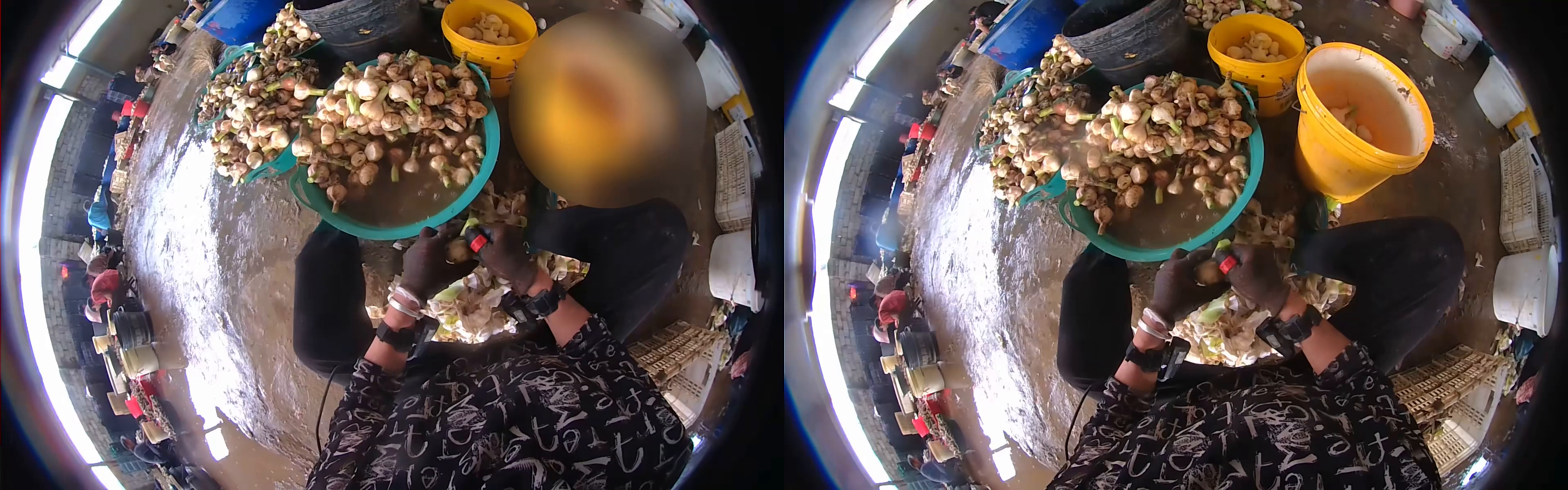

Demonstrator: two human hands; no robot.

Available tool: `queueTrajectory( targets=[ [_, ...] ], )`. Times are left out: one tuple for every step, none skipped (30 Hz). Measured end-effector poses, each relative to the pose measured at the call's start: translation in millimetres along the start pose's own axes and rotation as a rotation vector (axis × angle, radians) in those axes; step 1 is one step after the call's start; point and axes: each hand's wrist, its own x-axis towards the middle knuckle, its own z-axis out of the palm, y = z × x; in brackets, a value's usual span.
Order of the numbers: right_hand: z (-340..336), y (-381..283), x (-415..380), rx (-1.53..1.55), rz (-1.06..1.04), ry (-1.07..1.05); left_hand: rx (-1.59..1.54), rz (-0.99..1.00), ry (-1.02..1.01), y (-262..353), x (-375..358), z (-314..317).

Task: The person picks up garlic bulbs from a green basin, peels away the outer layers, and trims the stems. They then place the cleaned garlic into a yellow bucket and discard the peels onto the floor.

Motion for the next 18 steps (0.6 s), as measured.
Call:
queueTrajectory(
  targets=[
    [1.4, 7.3, -2.2, 0.001, -0.001, -0.001, -0.018, 0.020, -0.008, -3.7, -1.6, -0.5],
    [2.7, 15.2, -3.7, 0.148, 0.005, -0.023, -0.017, 0.020, -0.007, -11.9, -2.8, 0.6],
    [4.4, 22.6, -5.3, 0.296, 0.013, -0.045, -0.110, 0.031, -0.071, -23.2, -3.5, 3.0],
    [1.2, 19.5, -6.2, 0.296, 0.013, -0.044, -0.203, 0.042, -0.136, -30.4, -3.9, 5.4],
    [-5.9, 11.7, -8.4, 0.427, 0.236, -0.071, -0.203, 0.040, -0.138, -29.5, -6.3, 12.3],
    [-13.5, 2.7, -10.3, 0.556, 0.460, -0.100, -0.536, -0.102, -0.115, -24.9, -10.1, 23.3],
    [-20.7, -11.7, -12.0, 0.557, 0.460, -0.101, -0.867, -0.245, -0.088, -21.1, -12.7, 30.1],
    [-27.3, -29.0, -13.3, 0.818, 0.589, -0.163, -0.865, -0.242, -0.089, -19.5, -13.4, 32.0],
    [-30.5, -36.4, -14.5, 1.079, 0.719, -0.224, -0.753, -0.181, -0.120, -18.4, -14.5, 34.9],
    [-26.3, -26.1, -15.2, 1.079, 0.724, -0.222, -0.644, -0.123, -0.150, -17.6, -16.2, 37.4],
    [-17.0, -5.5, -15.5, 1.088, 0.761, -0.295, -0.533, -0.076, -0.035, -17.4, -14.5, 37.1],
    [-8.8, 15.4, -15.7, 1.097, 0.794, -0.370, -0.533, -0.079, -0.035, -18.0, -12.7, 35.4],
    [-5.8, 35.5, -17.6, 0.851, 0.681, -0.451, -0.437, -0.011, 0.007, -19.4, -11.2, 32.8],
    [-13.5, 17.2, -14.6, 0.853, 0.683, -0.453, -0.342, 0.055, 0.047, -21.4, -10.9, 30.5],
    [-24.6, -2.2, -10.8, 0.833, 0.619, -0.493, -0.341, 0.053, 0.046, -23.3, -10.3, 27.6],
    [-31.6, -15.2, -6.7, 0.811, 0.555, -0.534, -0.300, -0.021, -0.070, -26.3, -9.7, 24.7],
    [-30.0, -9.1, -4.8, 0.813, 0.556, -0.535, -0.259, -0.095, -0.187, -29.1, -9.1, 22.2],
    [-27.1, 2.0, -3.9, 0.724, 0.475, -0.601, -0.216, -0.168, -0.305, -30.7, -8.4, 21.3]
  ],
)
